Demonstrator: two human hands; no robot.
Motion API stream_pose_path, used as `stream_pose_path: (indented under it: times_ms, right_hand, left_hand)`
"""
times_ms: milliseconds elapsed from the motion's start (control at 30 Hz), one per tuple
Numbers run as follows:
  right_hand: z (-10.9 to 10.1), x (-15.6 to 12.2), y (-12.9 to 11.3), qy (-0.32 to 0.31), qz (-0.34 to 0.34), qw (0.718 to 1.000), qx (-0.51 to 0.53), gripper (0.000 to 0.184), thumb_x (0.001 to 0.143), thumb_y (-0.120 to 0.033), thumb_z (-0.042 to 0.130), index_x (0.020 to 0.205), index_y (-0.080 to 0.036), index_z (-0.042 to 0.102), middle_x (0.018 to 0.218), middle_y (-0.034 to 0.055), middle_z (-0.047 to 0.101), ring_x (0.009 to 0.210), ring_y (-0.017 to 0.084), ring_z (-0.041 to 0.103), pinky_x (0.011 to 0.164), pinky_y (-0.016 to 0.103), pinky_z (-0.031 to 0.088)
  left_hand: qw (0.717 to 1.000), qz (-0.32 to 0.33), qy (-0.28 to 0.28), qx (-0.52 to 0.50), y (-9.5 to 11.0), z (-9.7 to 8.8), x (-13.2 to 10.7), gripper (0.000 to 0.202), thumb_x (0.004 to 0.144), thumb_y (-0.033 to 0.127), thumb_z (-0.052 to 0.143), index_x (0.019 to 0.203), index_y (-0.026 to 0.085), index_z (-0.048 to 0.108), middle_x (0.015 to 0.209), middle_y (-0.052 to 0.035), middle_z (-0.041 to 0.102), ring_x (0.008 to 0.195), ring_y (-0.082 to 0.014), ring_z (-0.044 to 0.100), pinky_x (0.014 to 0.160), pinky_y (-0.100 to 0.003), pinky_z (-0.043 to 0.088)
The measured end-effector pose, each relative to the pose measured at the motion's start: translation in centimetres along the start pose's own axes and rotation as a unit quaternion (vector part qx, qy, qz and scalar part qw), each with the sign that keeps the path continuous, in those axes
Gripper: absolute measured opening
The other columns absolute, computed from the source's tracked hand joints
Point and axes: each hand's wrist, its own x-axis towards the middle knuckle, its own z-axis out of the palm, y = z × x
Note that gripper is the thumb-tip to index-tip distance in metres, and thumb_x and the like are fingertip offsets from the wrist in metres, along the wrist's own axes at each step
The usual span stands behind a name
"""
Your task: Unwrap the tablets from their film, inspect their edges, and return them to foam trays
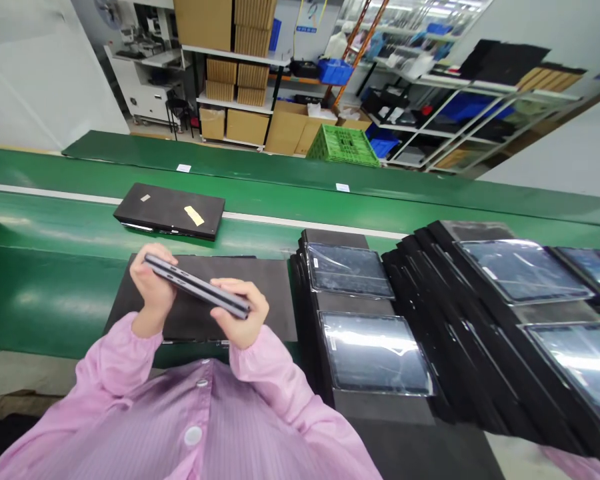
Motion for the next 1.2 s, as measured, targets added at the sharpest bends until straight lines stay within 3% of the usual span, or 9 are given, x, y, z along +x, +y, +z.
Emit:
stream_pose_path:
  times_ms: [67, 133, 200, 267, 367, 600, 1000, 1200]
  right_hand:
    - [0.6, -1.5, -1.0, -0.004, -0.008, 1.0, 0.009, 0.04, 0.079, -0.053, 0.074, 0.105, -0.024, 0.064, 0.105, 0.0125, 0.075, 0.098, 0.029, 0.074, 0.084, 0.046, 0.06]
    - [0.7, -2.3, -2.0, -0.037, 0.026, 0.999, 0.018, 0.042, 0.083, -0.056, 0.068, 0.11, -0.023, 0.064, 0.116, 0.0154, 0.071, 0.108, 0.031, 0.07, 0.088, 0.048, 0.059]
    - [0.6, -2.2, -3.0, -0.069, 0.079, 0.994, 0.021, 0.032, 0.088, -0.051, 0.063, 0.103, -0.024, 0.067, 0.113, 0.0143, 0.072, 0.104, 0.028, 0.071, 0.083, 0.044, 0.061]
    - [0.3, -1.6, -3.9, -0.087, 0.111, 0.99, 0.002, 0.017, 0.089, -0.039, 0.065, 0.093, -0.023, 0.069, 0.102, 0.0113, 0.073, 0.094, 0.023, 0.071, 0.075, 0.038, 0.062]
    - [0.3, -0.4, -4.8, -0.086, 0.132, 0.987, -0.032, 0.005, 0.083, -0.025, 0.069, 0.087, -0.022, 0.068, 0.093, 0.0081, 0.07, 0.083, 0.019, 0.068, 0.068, 0.031, 0.06]
    - [0.4, 0.4, -4.8, -0.087, 0.152, 0.984, -0.038, 0.007, 0.081, -0.016, 0.062, 0.08, -0.022, 0.065, 0.081, 0.0033, 0.064, 0.072, 0.015, 0.062, 0.062, 0.028, 0.053]
    - [-0.3, -0.1, -4.5, -0.079, 0.17, 0.982, -0.022, 0.012, 0.079, -0.012, 0.056, 0.074, -0.022, 0.06, 0.075, 0.0013, 0.061, 0.069, 0.017, 0.058, 0.061, 0.03, 0.045]
    - [-0.3, 0.2, -4.5, -0.061, 0.17, 0.983, -0.033, 0.011, 0.08, -0.014, 0.056, 0.073, -0.022, 0.059, 0.074, 0.0016, 0.06, 0.067, 0.016, 0.056, 0.057, 0.028, 0.042]
  left_hand:
    - [0.996, -0.018, -0.077, -0.03, -0.3, 1.3, 2.2, 0.072, 0.086, 0.079, 0.03, 0.055, 0.019, 0.056, 0.048, 0.0005, 0.051, 0.047, -0.0109, 0.047, 0.048, -0.026, 0.034]
    - [0.982, -0.069, -0.167, -0.054, -0.6, 2.4, 4.0, 0.076, 0.086, 0.08, 0.025, 0.05, 0.02, 0.055, 0.043, -0.0001, 0.049, 0.041, -0.0103, 0.043, 0.045, -0.026, 0.032]
    - [0.962, -0.117, -0.231, -0.082, -1.0, 3.2, 5.0, 0.078, 0.084, 0.083, 0.023, 0.047, 0.021, 0.053, 0.04, -0.0003, 0.048, 0.038, -0.01, 0.041, 0.042, -0.026, 0.031]
    - [0.949, -0.144, -0.261, -0.103, -1.3, 3.7, 5.4, 0.078, 0.082, 0.085, 0.024, 0.046, 0.021, 0.052, 0.04, -0.0003, 0.048, 0.037, -0.0099, 0.041, 0.041, -0.026, 0.032]
    - [0.945, -0.154, -0.266, -0.114, -1.5, 4.0, 5.3, 0.077, 0.083, 0.084, 0.026, 0.047, 0.021, 0.053, 0.04, -0.0003, 0.049, 0.038, -0.0098, 0.042, 0.04, -0.025, 0.033]
    - [0.939, -0.161, -0.281, -0.113, -1.2, 4.1, 4.6, 0.078, 0.085, 0.082, 0.024, 0.047, 0.02, 0.053, 0.04, -0.0004, 0.049, 0.037, -0.0092, 0.042, 0.04, -0.025, 0.032]
    - [0.929, -0.157, -0.321, -0.096, 0.0, 4.9, 4.3, 0.082, 0.084, 0.083, 0.02, 0.046, 0.02, 0.054, 0.039, -0.0004, 0.047, 0.037, -0.0091, 0.043, 0.041, -0.026, 0.032]
    - [0.927, -0.16, -0.321, -0.112, -0.5, 5.7, 4.5, 0.078, 0.086, 0.08, 0.024, 0.046, 0.02, 0.054, 0.04, 0.0004, 0.048, 0.039, -0.0088, 0.043, 0.042, -0.026, 0.034]
